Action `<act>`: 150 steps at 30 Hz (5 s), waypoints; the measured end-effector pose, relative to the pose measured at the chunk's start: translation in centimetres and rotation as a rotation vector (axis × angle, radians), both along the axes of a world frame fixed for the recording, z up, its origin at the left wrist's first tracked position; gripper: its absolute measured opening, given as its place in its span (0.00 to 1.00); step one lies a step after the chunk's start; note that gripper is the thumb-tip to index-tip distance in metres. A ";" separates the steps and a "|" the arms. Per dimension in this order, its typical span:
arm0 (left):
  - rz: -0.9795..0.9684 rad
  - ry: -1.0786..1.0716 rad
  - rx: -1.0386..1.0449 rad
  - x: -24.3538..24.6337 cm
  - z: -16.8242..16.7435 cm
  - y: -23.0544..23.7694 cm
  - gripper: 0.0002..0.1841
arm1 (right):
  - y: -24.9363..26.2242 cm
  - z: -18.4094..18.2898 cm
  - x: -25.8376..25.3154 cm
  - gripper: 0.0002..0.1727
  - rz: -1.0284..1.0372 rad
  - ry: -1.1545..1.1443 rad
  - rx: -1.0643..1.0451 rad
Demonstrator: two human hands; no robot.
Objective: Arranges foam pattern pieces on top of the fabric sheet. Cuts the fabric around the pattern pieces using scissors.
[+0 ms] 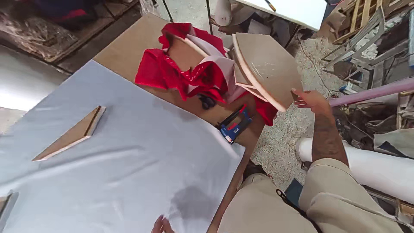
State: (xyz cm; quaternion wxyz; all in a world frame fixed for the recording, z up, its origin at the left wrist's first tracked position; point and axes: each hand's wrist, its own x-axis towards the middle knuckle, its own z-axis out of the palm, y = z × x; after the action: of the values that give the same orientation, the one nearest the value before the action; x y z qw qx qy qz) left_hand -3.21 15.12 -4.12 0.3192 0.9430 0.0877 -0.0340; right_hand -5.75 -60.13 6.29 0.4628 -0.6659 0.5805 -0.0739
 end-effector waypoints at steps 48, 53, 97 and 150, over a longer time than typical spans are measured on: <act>0.743 -0.369 -1.477 -21.4 -0.6 36.0 0.28 | 66.1 -10.5 -3.1 0.41 1.954 -0.016 0.477; 0.760 -0.387 -1.401 -19.4 -1.7 46.8 0.26 | 64.8 -11.5 -5.1 0.47 1.777 0.084 0.345; -0.805 0.359 0.005 1.5 4.0 -17.1 0.20 | 4.3 -4.1 17.5 0.48 -0.410 -1.032 0.410; 0.169 0.287 -0.737 -2.5 -0.6 -10.8 0.16 | -1.0 -5.0 5.9 0.63 0.088 -0.038 -0.316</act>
State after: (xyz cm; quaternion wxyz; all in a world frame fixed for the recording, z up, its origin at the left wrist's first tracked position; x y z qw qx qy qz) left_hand -5.76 4.33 -4.76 0.6220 0.7406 0.1906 -0.1683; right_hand 0.17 -61.16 1.33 0.3658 -0.7537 0.5230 -0.1568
